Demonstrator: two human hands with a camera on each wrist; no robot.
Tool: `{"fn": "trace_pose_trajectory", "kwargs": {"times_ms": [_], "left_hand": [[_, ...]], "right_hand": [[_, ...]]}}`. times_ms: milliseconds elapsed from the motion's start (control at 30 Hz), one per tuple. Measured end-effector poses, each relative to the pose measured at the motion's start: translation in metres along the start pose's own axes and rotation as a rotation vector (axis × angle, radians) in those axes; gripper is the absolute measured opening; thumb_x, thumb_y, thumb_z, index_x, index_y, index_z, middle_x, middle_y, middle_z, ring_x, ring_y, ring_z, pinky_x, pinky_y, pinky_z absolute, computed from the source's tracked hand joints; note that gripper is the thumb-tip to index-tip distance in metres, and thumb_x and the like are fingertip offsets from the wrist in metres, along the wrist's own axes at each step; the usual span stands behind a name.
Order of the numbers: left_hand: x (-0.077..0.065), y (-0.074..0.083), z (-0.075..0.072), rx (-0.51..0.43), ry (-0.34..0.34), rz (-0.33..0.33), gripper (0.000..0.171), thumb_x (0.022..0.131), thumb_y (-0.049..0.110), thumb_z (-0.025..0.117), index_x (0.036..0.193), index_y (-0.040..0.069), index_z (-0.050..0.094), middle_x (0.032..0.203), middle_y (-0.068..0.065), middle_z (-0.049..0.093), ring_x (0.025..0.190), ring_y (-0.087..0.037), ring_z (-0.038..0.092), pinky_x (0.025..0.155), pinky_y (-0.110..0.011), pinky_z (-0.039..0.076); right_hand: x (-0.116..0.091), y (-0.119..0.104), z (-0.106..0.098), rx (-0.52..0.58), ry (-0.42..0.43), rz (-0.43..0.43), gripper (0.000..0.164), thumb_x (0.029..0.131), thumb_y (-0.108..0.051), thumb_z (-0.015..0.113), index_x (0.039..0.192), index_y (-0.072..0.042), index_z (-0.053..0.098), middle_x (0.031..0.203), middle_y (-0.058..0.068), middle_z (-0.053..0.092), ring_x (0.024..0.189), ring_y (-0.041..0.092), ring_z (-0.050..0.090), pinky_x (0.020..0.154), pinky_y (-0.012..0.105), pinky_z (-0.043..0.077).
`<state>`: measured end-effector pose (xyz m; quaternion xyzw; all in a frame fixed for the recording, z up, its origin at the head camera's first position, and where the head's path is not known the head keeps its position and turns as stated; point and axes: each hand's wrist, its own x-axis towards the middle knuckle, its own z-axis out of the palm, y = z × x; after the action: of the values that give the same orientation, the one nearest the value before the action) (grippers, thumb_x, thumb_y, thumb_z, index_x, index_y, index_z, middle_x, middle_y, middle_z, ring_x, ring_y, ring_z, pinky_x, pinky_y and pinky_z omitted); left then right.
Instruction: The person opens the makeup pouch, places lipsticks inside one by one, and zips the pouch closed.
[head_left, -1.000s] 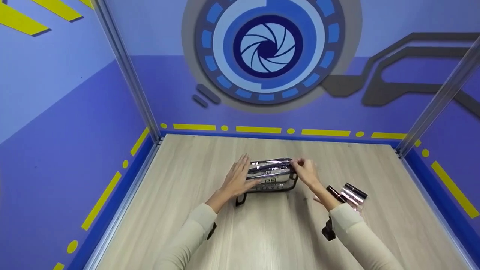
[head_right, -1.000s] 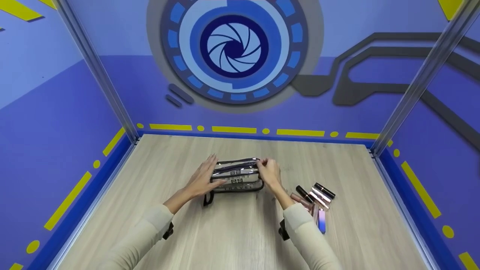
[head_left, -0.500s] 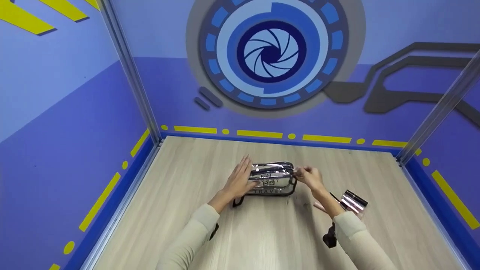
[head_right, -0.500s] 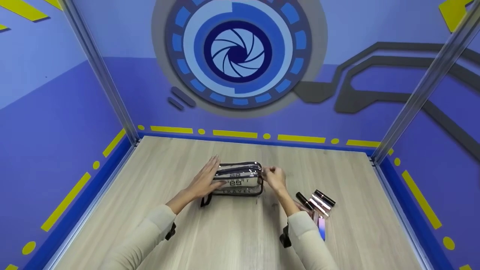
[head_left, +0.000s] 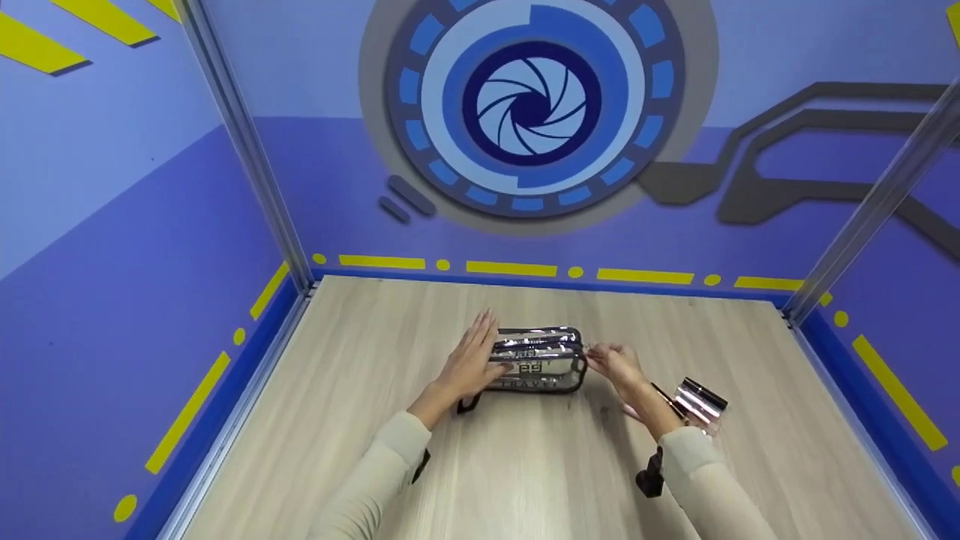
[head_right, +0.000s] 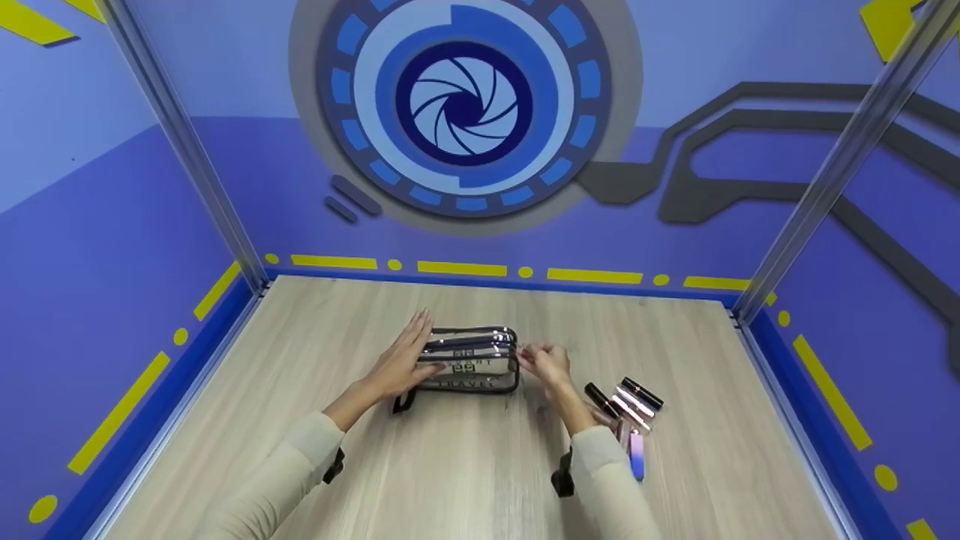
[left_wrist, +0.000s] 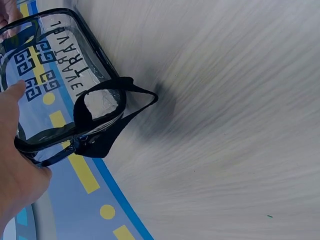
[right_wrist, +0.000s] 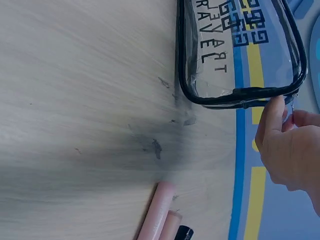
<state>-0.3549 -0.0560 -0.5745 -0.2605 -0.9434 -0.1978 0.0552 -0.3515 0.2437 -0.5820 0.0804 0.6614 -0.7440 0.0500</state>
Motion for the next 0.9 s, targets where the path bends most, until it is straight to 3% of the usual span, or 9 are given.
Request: {"fn": "trace_pose_trajectory", "kwargs": {"times_ms": [167,267,367,500,700,900], "left_hand": [[-0.002,-0.001,0.001,-0.047,-0.027,-0.006,0.099,0.097,0.056,0.06,0.162,-0.002,0.012,0.172,-0.018,0.003,0.161,-0.034,0.005,0.13,-0.048,0.016],[-0.001,-0.001,0.0,-0.084,-0.038,-0.021,0.091,0.102,0.057,0.048,0.163,0.001,0.01,0.173,-0.015,0.0,0.161,-0.031,0.003,0.131,-0.048,0.014],[0.0,-0.001,-0.001,-0.092,-0.015,-0.027,0.077,0.108,0.049,0.035,0.163,0.001,0.012,0.173,-0.015,0.003,0.161,-0.031,0.004,0.131,-0.047,0.012],[0.002,-0.002,-0.001,-0.09,0.019,-0.022,0.067,0.111,0.039,0.029,0.162,-0.001,0.015,0.173,-0.015,0.006,0.161,-0.033,0.007,0.131,-0.046,0.011],[0.0,-0.001,0.001,-0.097,0.026,-0.024,0.065,0.111,0.036,0.03,0.162,-0.002,0.018,0.172,-0.017,0.009,0.16,-0.036,0.01,0.13,-0.05,0.015],[0.001,0.002,-0.001,-0.073,0.059,-0.04,0.064,0.11,0.037,0.033,0.161,-0.001,0.024,0.171,-0.017,0.017,0.16,-0.035,0.015,0.13,-0.048,0.018]], "right_hand": [[0.0,0.016,0.0,-0.116,0.065,0.008,0.013,0.096,0.007,0.048,0.085,0.003,0.054,0.107,0.013,0.065,0.099,0.015,0.064,0.083,0.017,0.058],[0.002,0.022,0.004,-0.188,0.111,-0.018,0.012,0.096,0.006,0.052,0.087,0.003,0.059,0.096,0.007,0.067,0.089,0.011,0.063,0.075,0.015,0.055],[0.005,0.024,0.009,-0.348,0.16,-0.076,0.01,0.096,0.001,0.056,0.092,0.006,0.064,0.083,0.002,0.066,0.075,0.006,0.061,0.068,0.014,0.052],[0.007,0.027,0.012,-0.509,0.181,-0.092,0.015,0.097,-0.004,0.058,0.097,0.008,0.067,0.08,0.003,0.066,0.071,0.009,0.061,0.064,0.019,0.052],[0.005,0.035,0.005,-0.319,0.081,0.091,0.016,0.101,-0.005,0.054,0.108,0.007,0.061,0.08,0.002,0.064,0.073,0.016,0.066,0.069,0.034,0.06],[0.005,0.035,-0.007,-0.159,-0.005,0.16,0.02,0.101,-0.005,0.057,0.114,0.009,0.059,0.082,0.002,0.069,0.072,0.012,0.067,0.071,0.027,0.059]]}}
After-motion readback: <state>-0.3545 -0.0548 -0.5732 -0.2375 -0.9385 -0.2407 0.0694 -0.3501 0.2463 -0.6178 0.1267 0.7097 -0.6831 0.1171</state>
